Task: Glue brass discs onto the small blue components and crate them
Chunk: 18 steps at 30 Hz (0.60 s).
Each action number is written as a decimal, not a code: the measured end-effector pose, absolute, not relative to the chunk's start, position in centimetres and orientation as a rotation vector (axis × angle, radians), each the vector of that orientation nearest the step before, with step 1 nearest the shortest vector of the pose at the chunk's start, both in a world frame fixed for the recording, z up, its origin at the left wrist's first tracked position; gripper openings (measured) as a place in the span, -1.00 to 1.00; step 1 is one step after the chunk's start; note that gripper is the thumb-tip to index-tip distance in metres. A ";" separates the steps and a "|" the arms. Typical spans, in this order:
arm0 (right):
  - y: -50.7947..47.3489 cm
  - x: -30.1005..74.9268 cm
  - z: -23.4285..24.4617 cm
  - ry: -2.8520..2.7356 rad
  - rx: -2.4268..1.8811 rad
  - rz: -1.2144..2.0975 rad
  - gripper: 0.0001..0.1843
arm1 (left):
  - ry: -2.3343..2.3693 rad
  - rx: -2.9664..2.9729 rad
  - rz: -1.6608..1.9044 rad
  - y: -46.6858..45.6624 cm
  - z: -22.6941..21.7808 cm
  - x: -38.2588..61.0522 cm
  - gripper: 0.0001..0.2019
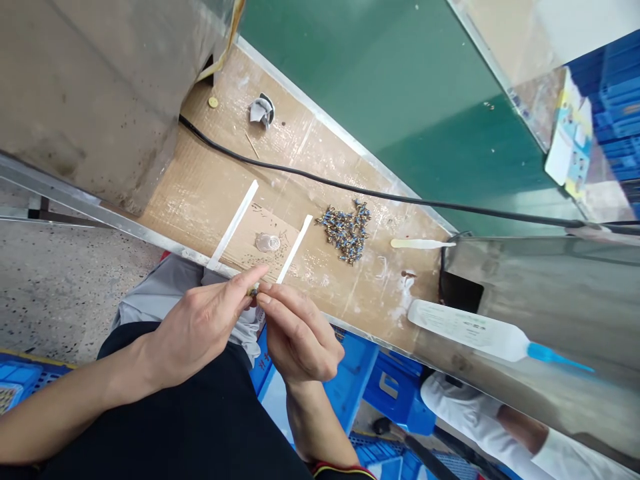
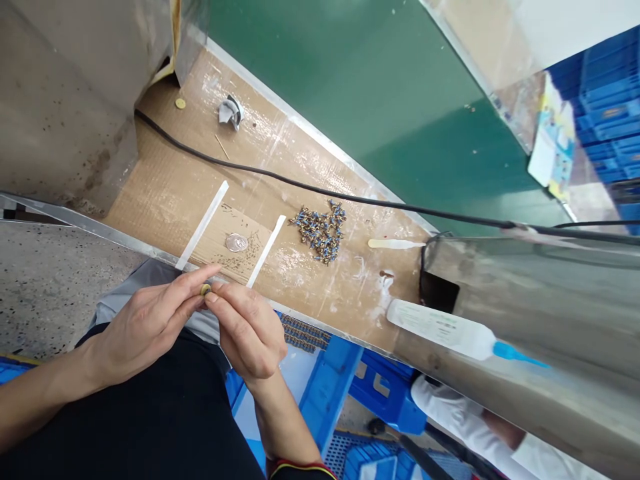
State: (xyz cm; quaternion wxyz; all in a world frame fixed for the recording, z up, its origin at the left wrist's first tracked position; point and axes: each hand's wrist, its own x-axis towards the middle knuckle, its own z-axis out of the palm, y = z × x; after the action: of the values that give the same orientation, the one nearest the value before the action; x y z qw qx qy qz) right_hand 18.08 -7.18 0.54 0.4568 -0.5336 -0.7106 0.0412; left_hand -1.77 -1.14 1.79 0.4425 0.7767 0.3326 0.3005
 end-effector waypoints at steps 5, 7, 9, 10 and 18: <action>-7.1 18.0 0.5 -1.744 -1.242 0.050 -0.45 | 0.813 1.923 0.760 -1.0 2.4 -1.7 -0.53; -7.3 17.9 0.4 -1.740 -1.220 0.016 -0.46 | 0.814 1.876 0.734 -0.9 2.7 -1.6 -0.56; -7.5 17.9 0.2 -1.739 -1.198 -0.003 -0.45 | 0.829 1.816 0.697 -0.8 3.0 -1.5 -0.57; -7.6 18.0 0.2 -1.739 -1.189 -0.009 -0.45 | 0.839 1.790 0.681 -0.7 3.1 -1.5 -0.57; -7.8 17.7 1.1 -1.335 -1.407 0.470 -0.71 | 0.878 1.822 0.691 -1.0 2.3 -0.9 -0.47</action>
State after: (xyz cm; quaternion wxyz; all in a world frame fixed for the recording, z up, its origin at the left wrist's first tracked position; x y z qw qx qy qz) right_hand 17.70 -7.82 1.06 0.5421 -0.5925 -0.5621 0.1978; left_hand -0.90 -0.99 2.30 0.4813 0.7471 0.3603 0.2836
